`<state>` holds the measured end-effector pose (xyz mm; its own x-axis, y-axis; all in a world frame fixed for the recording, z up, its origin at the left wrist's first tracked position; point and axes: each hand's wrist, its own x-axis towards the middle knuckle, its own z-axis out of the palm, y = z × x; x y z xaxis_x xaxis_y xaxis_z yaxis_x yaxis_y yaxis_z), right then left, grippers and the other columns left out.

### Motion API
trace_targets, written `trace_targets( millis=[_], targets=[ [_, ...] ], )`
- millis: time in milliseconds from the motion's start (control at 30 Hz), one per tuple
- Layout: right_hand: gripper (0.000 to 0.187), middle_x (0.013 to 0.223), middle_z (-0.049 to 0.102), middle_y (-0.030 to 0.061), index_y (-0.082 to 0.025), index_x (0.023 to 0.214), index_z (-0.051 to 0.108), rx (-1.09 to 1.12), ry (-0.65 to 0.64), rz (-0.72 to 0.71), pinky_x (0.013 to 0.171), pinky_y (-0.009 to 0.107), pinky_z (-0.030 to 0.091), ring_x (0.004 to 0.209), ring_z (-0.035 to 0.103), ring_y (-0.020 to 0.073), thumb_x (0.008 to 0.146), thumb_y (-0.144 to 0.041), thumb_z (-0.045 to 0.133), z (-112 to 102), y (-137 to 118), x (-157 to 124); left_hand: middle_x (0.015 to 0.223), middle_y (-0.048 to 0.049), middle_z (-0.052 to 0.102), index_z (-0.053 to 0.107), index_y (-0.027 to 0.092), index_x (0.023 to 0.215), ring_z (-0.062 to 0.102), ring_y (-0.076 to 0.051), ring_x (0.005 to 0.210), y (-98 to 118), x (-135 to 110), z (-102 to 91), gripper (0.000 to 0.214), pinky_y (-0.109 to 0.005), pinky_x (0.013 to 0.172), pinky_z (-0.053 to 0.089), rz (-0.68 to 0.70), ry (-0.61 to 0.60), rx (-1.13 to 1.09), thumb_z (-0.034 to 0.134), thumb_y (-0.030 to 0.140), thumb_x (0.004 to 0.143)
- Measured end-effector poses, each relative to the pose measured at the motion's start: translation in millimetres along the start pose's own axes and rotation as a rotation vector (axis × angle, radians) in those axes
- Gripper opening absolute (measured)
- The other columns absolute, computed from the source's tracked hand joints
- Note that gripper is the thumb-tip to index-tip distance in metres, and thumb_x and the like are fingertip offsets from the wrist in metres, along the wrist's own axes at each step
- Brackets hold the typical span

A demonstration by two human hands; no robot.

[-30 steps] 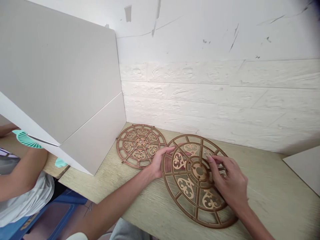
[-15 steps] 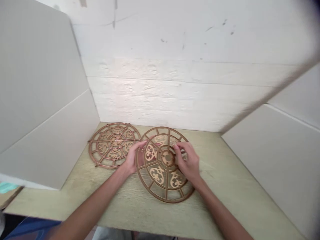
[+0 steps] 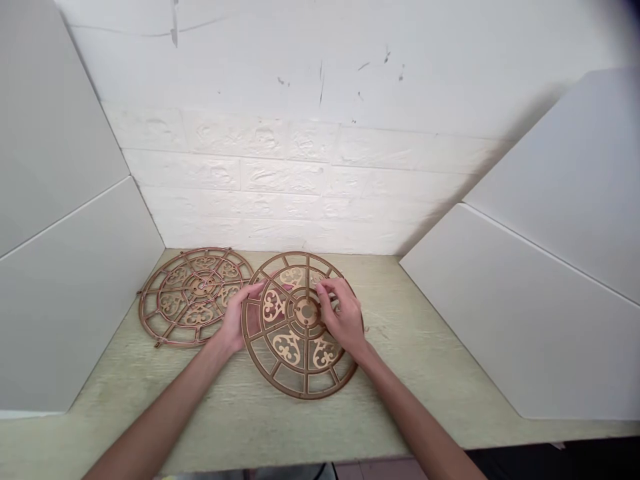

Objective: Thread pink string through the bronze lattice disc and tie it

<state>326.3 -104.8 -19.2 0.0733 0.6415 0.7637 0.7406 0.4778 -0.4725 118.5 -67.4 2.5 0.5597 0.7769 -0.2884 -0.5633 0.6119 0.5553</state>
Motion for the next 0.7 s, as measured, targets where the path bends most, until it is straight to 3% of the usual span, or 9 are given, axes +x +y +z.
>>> trace_targets(
  millis=[200, 567, 700],
  targets=[
    [0.008, 0.089, 0.066, 0.0046, -0.021, 0.095, 0.062, -0.067, 0.003, -0.029, 0.076, 0.033, 0.052, 0.083, 0.063, 0.0182, 0.097, -0.025, 0.055, 0, 6, -7, 0.092, -0.0113, 0.073, 0.071, 0.01, 0.111, 0.071, -0.021, 0.083, -4, -1, -4.5, 0.034, -0.033, 0.087, 0.056, -0.014, -0.032, -0.055, 0.053, 0.024, 0.087],
    [0.009, 0.087, 0.068, 0.0041, -0.021, 0.097, 0.063, -0.124, 0.022, -0.073, 0.068, 0.031, 0.05, 0.075, 0.063, 0.0173, 0.096, -0.028, 0.057, 1, 7, -9, 0.111, -0.0132, 0.071, 0.062, 0.016, 0.133, 0.071, -0.023, 0.09, -7, 1, -12.6, 0.049, -0.035, 0.088, 0.054, -0.006, -0.158, -0.031, 0.053, 0.028, 0.087],
    [0.007, 0.087, 0.068, 0.0039, -0.022, 0.095, 0.063, -0.123, 0.024, -0.096, 0.069, 0.032, 0.051, 0.076, 0.063, 0.018, 0.095, -0.027, 0.057, 2, 9, -10, 0.112, -0.0127, 0.071, 0.063, 0.017, 0.133, 0.071, -0.022, 0.088, -7, 1, -13.8, 0.051, -0.035, 0.089, 0.054, -0.014, -0.146, -0.02, 0.055, 0.029, 0.085]
  ],
)
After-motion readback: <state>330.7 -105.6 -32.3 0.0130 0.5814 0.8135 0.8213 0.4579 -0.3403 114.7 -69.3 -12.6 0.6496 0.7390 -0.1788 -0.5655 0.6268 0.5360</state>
